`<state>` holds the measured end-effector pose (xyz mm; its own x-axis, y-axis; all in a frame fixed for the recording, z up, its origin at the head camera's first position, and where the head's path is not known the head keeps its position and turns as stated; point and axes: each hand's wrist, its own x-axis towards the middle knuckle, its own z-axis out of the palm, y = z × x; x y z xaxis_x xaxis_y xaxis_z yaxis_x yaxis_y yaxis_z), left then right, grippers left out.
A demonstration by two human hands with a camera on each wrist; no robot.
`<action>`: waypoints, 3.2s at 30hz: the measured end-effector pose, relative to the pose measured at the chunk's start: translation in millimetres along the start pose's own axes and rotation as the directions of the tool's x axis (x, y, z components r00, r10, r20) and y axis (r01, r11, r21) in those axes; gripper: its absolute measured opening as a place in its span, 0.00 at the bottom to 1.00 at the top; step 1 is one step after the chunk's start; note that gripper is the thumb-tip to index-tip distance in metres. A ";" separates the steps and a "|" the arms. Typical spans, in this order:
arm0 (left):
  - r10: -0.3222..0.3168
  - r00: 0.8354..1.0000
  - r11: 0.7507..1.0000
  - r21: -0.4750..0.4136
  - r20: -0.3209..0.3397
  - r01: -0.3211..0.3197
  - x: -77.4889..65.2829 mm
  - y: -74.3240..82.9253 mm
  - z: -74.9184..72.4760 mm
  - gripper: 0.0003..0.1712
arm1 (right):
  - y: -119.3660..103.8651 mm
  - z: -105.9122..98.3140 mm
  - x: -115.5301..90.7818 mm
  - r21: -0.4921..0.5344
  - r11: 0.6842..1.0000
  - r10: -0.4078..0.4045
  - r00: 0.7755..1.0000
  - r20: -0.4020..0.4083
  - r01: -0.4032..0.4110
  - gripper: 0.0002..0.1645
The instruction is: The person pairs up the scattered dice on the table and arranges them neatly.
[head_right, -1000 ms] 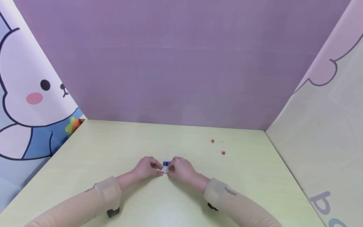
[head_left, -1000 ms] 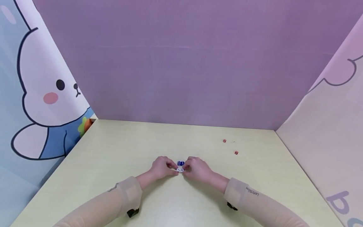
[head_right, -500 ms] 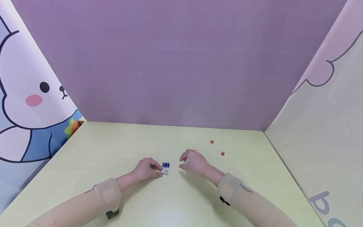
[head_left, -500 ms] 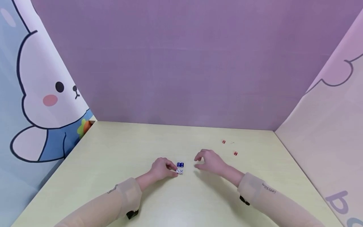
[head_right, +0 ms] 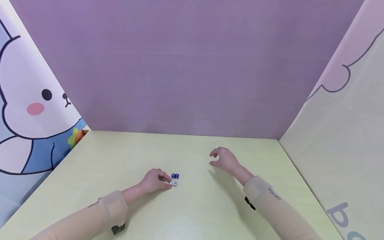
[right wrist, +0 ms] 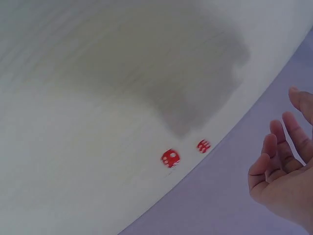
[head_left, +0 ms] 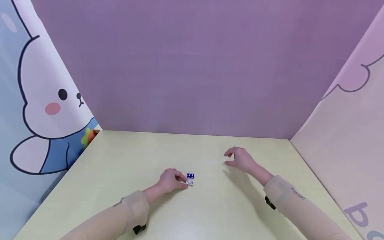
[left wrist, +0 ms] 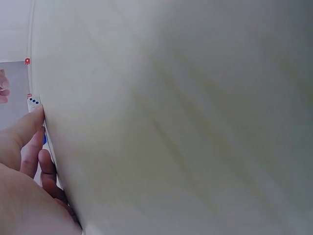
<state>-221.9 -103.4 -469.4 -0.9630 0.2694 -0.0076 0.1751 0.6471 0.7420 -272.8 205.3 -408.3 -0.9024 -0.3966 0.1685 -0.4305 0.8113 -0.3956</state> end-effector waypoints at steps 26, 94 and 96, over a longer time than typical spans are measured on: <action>0.015 1.000 1.000 0.001 -0.016 -0.015 1.8 -3.2 1.1 0.12 | 68.3 8.8 22.7 0.065 0.928 0.371 0.924 -0.094 -0.366 0.22; 0.017 1.000 1.000 -0.023 -0.016 -0.017 -5.2 2.6 -0.7 0.11 | 2.7 43.6 -24.5 0.150 0.977 0.152 0.988 0.010 -0.152 0.04; 0.022 1.000 0.999 -0.024 -0.015 -0.022 -5.3 2.4 -0.9 0.12 | -3.9 45.5 -29.2 0.157 0.977 0.146 0.989 0.021 -0.147 0.04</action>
<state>-216.5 -103.9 -467.0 -0.9620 0.2724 0.0190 0.1916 0.6238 0.7578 -243.9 194.2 -452.8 -0.9549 -0.2832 0.0896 -0.2842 0.7832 -0.5530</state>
